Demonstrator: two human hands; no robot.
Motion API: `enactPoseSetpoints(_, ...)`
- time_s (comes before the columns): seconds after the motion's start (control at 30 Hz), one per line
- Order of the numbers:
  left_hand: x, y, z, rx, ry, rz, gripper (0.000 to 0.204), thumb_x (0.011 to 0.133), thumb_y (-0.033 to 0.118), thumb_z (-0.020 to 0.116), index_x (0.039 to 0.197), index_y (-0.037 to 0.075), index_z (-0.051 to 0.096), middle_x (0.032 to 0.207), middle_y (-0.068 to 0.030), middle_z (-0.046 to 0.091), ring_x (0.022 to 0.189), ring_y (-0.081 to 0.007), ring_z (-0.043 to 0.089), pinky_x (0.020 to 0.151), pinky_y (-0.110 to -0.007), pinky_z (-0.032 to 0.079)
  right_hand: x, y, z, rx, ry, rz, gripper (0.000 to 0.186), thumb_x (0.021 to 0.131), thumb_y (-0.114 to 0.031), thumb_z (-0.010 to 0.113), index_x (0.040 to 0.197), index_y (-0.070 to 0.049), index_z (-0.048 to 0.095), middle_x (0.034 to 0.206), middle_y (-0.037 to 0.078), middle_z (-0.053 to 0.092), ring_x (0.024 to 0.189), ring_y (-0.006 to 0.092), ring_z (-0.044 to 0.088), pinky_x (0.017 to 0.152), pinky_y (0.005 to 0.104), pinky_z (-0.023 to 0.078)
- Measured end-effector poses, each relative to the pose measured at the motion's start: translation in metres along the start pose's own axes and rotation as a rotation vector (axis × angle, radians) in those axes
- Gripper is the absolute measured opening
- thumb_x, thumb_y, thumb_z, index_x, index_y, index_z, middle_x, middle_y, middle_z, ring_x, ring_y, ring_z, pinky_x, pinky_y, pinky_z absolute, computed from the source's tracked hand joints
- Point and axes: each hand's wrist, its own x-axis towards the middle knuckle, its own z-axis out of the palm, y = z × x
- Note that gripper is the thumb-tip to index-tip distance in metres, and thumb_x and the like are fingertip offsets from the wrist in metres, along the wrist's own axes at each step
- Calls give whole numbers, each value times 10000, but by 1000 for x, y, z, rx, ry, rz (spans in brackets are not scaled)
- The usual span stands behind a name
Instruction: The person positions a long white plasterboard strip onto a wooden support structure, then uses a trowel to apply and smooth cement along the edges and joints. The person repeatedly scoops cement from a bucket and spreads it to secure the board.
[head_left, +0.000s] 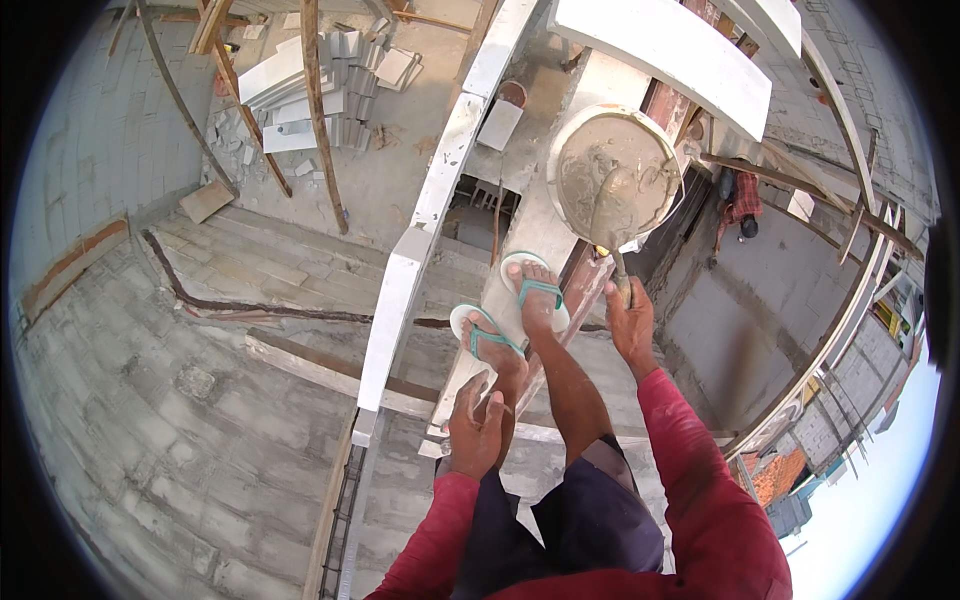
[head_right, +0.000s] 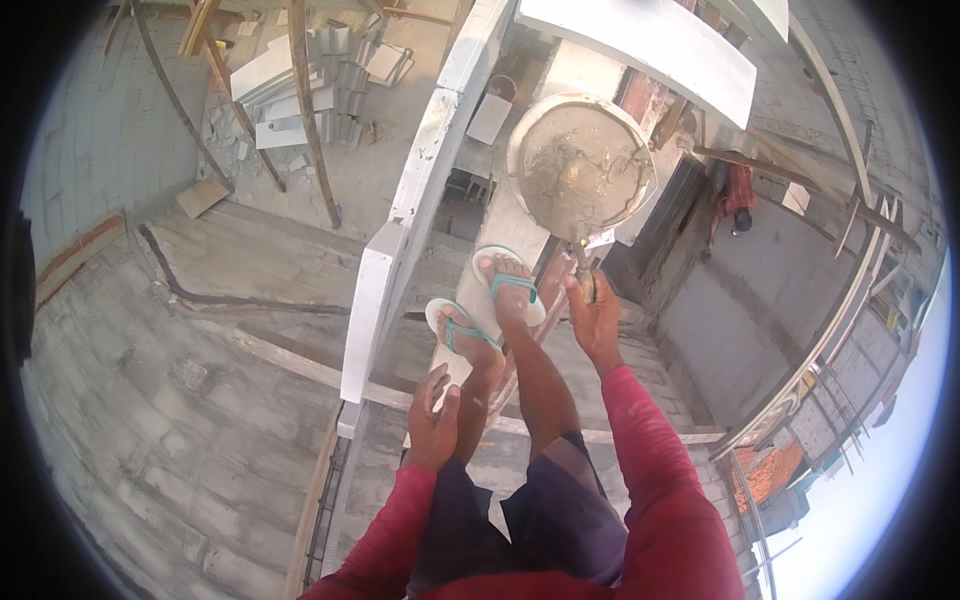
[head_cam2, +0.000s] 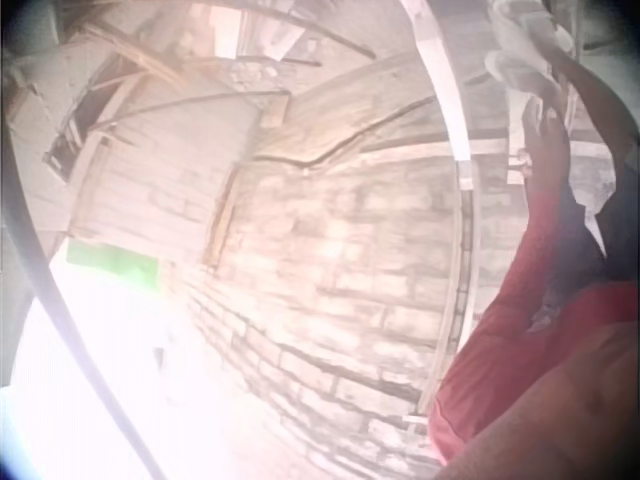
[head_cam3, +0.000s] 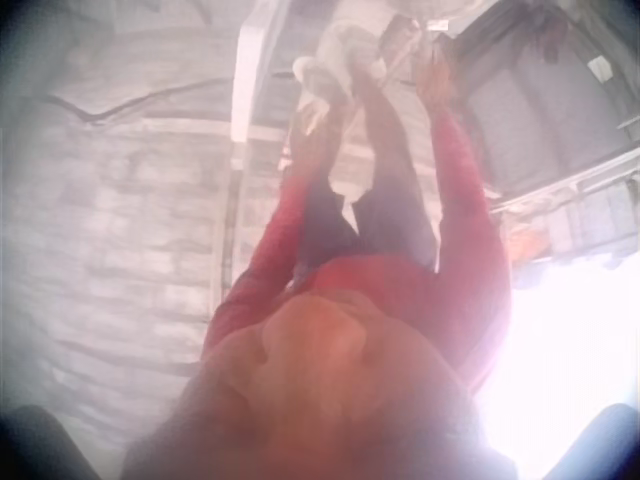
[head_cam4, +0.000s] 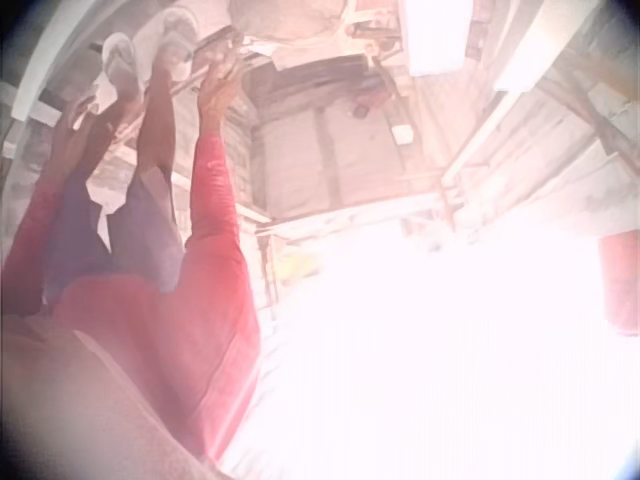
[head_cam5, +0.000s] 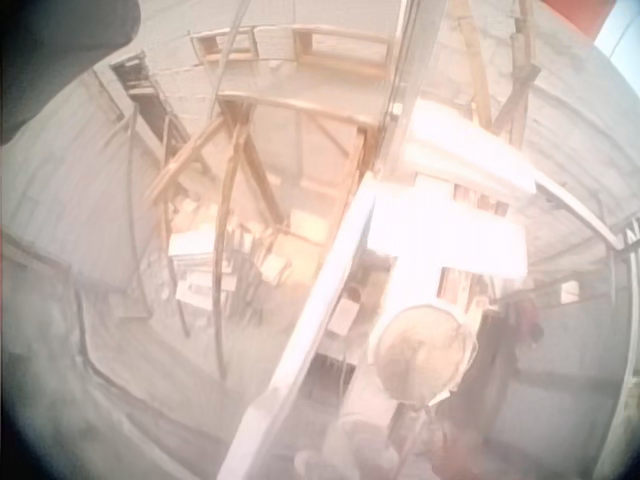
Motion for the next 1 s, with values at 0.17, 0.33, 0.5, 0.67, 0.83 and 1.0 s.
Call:
enactPoseSetpoints(0.17,22,-13,32,-281,77,-6,471,1086,223,634,1453,-61,548,1470,-190,584,1374,-275,567,1154,-392,447,-25,23,118,341,-102,138,355,1051,-370,686,1218,-57,665,834,1,606,717,104,580,641,304,490)
enactPoseSetpoints(0.33,55,-15,31,-393,128,-65,461,1098,196,607,1450,-91,528,1473,-211,578,1390,-275,553,1168,-390,431,56,39,230,119,-57,-6,404,1056,-440,646,1196,-62,647,801,36,589,629,141,597,553,327,496)
enactPoseSetpoints(0.5,76,4,6,-388,141,-25,433,1099,160,577,1440,-102,530,1472,-234,578,1374,-259,559,1164,-375,428,192,17,309,409,-29,47,402,1069,-442,606,1100,-41,623,828,68,604,649,174,610,579,347,504)
enactPoseSetpoints(0.67,92,17,-16,-383,107,-47,353,1127,158,518,1420,-30,578,1413,-163,623,1340,-259,593,1183,-420,441,332,-9,362,277,241,-229,366,1072,-391,587,1133,-31,582,788,70,596,646,193,583,602,365,521)
enactPoseSetpoints(0.83,99,22,-27,-470,154,-84,368,1127,182,506,1416,-36,570,1386,-172,640,1311,-260,618,1182,-436,448,349,-19,377,242,148,-178,386,1051,-354,578,1200,1,608,984,222,680,922,394,649,808,476,520)
enactPoseSetpoints(1.0,100,27,-31,-423,88,-99,373,1125,189,503,1413,-40,569,1384,-182,641,1305,-271,620,1182,-441,448,283,-5,389,77,121,-58,381,1039,-302,593,1259,8,573,1094,301,723,1063,516,683,948,560,515)
